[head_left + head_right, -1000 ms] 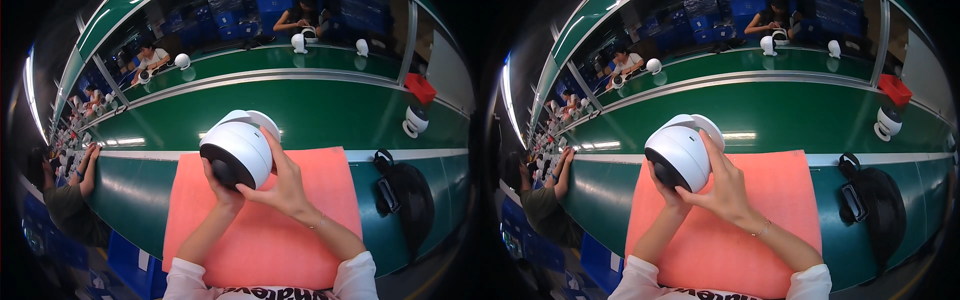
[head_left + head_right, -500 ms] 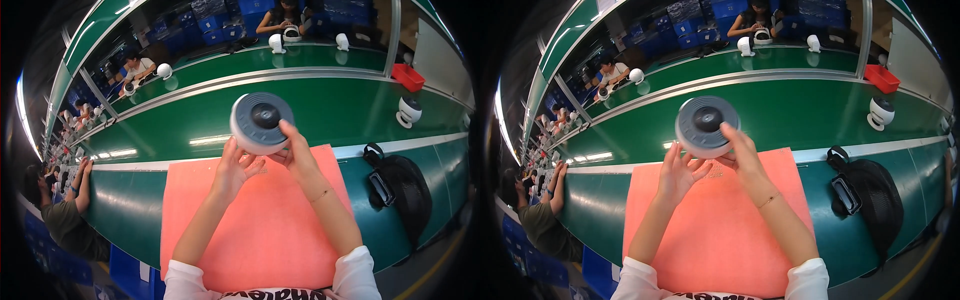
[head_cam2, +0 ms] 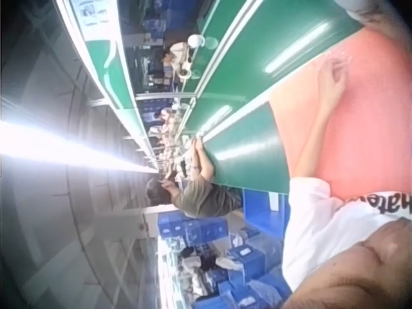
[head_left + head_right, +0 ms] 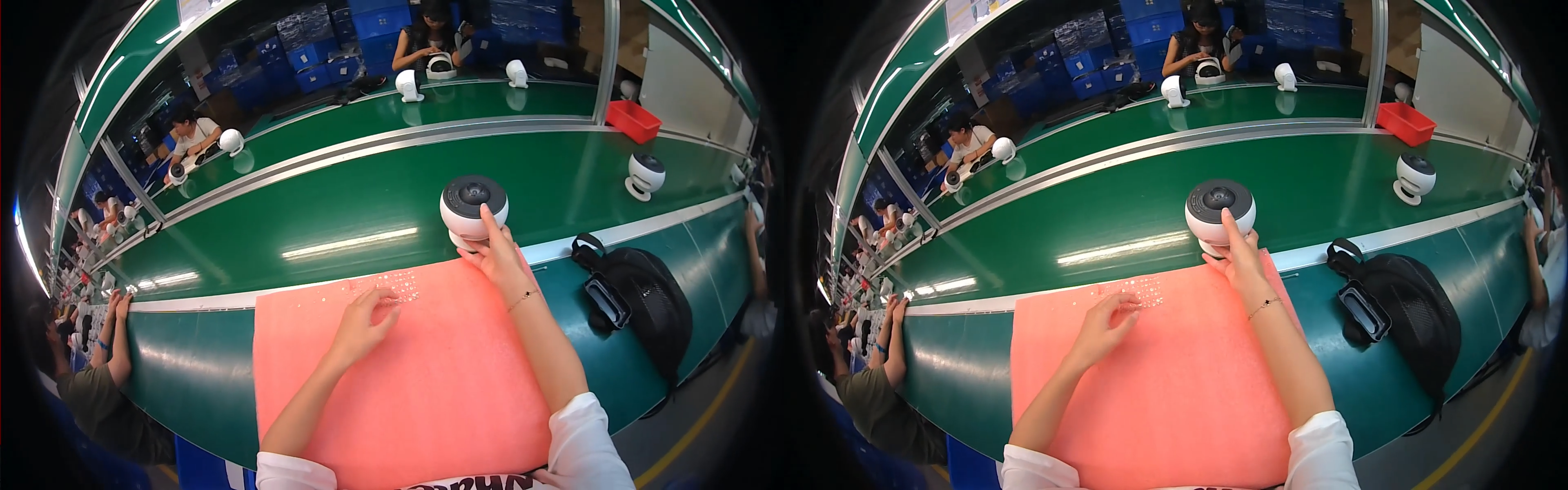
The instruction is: Assembling and inspecting components of dome-style security cameras on an industrial production line.
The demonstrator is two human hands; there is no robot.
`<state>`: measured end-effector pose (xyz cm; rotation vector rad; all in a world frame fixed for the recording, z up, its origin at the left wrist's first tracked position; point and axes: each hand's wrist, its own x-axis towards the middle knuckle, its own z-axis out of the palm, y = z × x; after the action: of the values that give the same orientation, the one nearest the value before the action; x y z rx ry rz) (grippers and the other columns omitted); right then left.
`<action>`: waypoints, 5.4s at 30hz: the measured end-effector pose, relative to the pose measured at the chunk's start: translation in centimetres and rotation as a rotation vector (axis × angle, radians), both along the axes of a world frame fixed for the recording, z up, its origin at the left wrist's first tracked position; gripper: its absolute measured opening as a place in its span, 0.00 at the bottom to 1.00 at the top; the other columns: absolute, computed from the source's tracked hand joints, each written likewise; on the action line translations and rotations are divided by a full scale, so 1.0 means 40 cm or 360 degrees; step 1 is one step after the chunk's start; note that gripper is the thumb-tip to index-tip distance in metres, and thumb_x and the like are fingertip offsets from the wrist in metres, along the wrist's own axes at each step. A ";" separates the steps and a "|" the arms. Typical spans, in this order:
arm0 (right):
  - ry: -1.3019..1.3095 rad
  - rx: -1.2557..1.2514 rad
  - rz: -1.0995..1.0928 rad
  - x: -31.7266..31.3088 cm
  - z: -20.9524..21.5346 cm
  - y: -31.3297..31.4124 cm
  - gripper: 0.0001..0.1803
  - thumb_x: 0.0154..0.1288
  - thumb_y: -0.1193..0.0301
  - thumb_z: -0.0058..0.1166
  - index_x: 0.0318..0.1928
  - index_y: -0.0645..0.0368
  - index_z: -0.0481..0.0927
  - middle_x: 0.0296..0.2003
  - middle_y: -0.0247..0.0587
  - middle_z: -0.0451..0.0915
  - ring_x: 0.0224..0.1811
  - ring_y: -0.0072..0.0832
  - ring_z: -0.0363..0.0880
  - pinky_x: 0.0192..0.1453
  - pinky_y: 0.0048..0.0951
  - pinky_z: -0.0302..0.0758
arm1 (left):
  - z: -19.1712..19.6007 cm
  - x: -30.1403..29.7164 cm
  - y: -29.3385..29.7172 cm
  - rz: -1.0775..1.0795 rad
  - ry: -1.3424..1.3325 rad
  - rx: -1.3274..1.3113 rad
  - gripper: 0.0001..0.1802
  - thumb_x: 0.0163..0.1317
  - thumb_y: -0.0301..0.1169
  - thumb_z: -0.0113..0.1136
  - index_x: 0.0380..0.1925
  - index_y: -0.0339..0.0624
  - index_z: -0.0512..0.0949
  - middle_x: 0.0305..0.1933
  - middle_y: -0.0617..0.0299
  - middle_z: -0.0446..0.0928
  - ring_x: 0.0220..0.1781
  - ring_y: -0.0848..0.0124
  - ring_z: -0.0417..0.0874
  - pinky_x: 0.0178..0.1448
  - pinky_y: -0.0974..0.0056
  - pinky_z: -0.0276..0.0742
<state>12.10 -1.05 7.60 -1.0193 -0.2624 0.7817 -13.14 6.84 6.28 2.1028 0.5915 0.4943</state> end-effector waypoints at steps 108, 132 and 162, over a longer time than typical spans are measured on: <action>-0.2059 0.0085 0.0884 -0.214 -0.109 0.008 0.12 0.58 0.71 0.60 0.34 0.63 0.71 0.28 0.42 0.74 0.27 0.31 0.75 0.30 0.29 0.73 | -0.118 0.026 0.025 -0.0025 -0.0408 0.0374 0.03 0.56 0.23 0.57 0.30 0.35 0.75 0.26 0.51 0.77 0.26 0.56 0.80 0.31 0.60 0.75; -0.1998 0.0052 0.0875 -0.206 -0.131 0.036 0.12 0.57 0.71 0.60 0.31 0.62 0.69 0.26 0.42 0.73 0.26 0.36 0.73 0.30 0.33 0.70 | -0.138 0.034 0.051 -0.0048 -0.0399 0.0336 0.04 0.58 0.24 0.56 0.33 0.35 0.76 0.30 0.51 0.78 0.29 0.56 0.80 0.34 0.60 0.75; -0.2087 0.0000 0.0905 -0.203 -0.135 0.042 0.07 0.63 0.73 0.54 0.37 0.61 0.69 0.26 0.34 0.73 0.25 0.18 0.71 0.29 0.20 0.70 | -0.153 0.040 0.060 -0.0007 -0.0398 0.0339 0.06 0.54 0.26 0.57 0.30 0.34 0.73 0.29 0.48 0.77 0.30 0.53 0.79 0.35 0.57 0.75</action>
<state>3.98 0.63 2.21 -1.3587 -1.7269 0.4896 -11.52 9.22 0.17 2.1950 0.4038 0.8351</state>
